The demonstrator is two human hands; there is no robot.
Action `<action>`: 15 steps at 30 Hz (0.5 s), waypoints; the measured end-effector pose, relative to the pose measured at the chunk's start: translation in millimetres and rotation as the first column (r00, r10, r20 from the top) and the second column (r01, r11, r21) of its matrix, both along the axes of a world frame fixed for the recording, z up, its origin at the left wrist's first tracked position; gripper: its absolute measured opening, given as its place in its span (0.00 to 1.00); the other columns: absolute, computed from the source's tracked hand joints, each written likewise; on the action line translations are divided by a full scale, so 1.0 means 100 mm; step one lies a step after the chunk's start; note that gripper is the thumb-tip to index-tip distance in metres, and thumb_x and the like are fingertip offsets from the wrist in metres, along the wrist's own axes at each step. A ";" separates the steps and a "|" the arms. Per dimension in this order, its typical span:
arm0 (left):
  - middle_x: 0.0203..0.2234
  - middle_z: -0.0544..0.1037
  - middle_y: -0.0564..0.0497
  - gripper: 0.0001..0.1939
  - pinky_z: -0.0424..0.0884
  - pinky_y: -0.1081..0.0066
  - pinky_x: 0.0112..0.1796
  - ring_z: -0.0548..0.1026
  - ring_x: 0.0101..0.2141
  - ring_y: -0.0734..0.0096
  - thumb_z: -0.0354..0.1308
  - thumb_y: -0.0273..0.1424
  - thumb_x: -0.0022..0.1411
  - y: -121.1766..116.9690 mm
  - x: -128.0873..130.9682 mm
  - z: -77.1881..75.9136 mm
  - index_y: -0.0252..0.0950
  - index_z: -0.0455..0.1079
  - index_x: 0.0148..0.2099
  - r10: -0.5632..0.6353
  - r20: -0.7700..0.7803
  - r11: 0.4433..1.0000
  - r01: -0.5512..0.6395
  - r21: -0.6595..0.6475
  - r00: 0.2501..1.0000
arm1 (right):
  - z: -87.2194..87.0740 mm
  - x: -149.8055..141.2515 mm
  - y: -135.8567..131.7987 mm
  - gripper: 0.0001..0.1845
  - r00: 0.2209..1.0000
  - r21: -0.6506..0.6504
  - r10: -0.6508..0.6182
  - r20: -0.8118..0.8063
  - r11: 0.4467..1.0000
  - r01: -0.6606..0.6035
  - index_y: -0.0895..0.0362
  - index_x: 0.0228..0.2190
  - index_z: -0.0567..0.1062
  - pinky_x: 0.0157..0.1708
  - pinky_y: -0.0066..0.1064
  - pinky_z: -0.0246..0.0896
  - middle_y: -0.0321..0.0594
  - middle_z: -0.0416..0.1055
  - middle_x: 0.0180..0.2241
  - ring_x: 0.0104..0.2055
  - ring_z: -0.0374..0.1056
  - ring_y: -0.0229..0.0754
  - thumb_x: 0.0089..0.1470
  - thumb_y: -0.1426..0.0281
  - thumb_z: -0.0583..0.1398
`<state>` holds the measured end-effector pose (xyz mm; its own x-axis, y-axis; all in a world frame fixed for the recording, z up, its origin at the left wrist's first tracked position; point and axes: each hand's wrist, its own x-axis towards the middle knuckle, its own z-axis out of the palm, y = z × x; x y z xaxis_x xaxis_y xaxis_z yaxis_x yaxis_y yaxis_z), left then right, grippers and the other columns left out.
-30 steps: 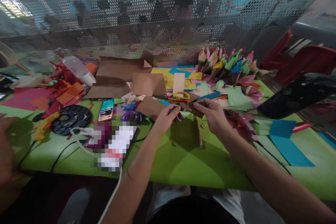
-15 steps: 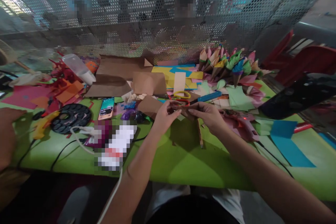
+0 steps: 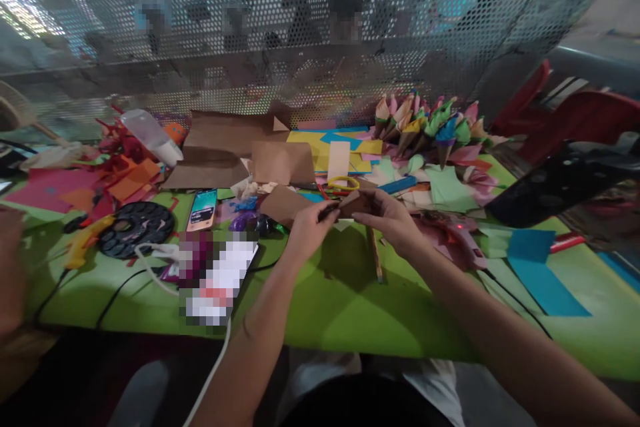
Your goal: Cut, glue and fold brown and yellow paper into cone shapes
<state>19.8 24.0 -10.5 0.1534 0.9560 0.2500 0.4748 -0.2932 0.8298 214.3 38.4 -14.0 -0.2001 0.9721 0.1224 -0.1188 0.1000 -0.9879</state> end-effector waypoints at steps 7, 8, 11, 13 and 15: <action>0.35 0.83 0.47 0.14 0.73 0.64 0.42 0.79 0.38 0.62 0.56 0.39 0.67 -0.01 0.00 0.02 0.35 0.78 0.43 -0.069 0.061 0.992 0.075 -0.101 0.996 | -0.01 0.05 0.04 0.24 0.999 0.056 -0.007 0.036 0.998 0.005 0.55 0.46 0.73 0.47 0.42 0.70 0.43 0.78 0.43 0.47 0.74 0.48 0.45 0.66 0.67; 0.38 0.83 0.46 0.14 0.73 0.63 0.44 0.79 0.40 0.61 0.57 0.39 0.66 -0.01 0.00 0.02 0.35 0.78 0.44 -0.086 0.084 0.988 0.096 -0.120 0.993 | -0.01 0.06 0.04 0.24 0.999 0.055 -0.003 0.046 0.999 0.001 0.55 0.46 0.74 0.47 0.42 0.71 0.43 0.79 0.43 0.46 0.74 0.48 0.45 0.66 0.66; 0.47 0.81 0.44 0.17 0.72 0.61 0.49 0.77 0.48 0.59 0.57 0.41 0.66 -0.02 0.00 0.05 0.36 0.75 0.51 -0.125 0.167 0.979 0.149 -0.142 0.978 | 0.00 0.07 0.03 0.23 0.993 0.070 0.007 0.116 0.997 -0.015 0.56 0.46 0.75 0.46 0.42 0.70 0.43 0.79 0.42 0.46 0.75 0.49 0.44 0.70 0.63; 0.50 0.79 0.44 0.19 0.71 0.62 0.50 0.76 0.50 0.59 0.57 0.42 0.67 -0.03 0.01 0.09 0.38 0.72 0.55 -0.132 0.208 0.979 0.161 -0.129 0.969 | 0.01 0.07 0.02 0.23 0.980 0.116 0.024 0.196 0.992 -0.048 0.56 0.45 0.76 0.48 0.42 0.70 0.42 0.79 0.43 0.46 0.75 0.49 0.43 0.73 0.61; 0.51 0.78 0.45 0.21 0.72 0.63 0.49 0.75 0.50 0.61 0.58 0.42 0.67 -0.04 0.02 0.13 0.40 0.69 0.58 -0.131 0.221 0.982 0.157 -0.105 0.966 | 0.03 0.07 0.01 0.25 0.945 0.163 0.038 0.326 0.982 -0.096 0.55 0.46 0.77 0.48 0.42 0.69 0.41 0.80 0.43 0.46 0.75 0.50 0.42 0.76 0.60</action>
<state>21.6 20.3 2.8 0.2478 0.9527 0.1759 0.2444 -0.2372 0.9402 221.8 39.1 -10.6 -0.3203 0.9244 0.2073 0.1883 0.2766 -0.9424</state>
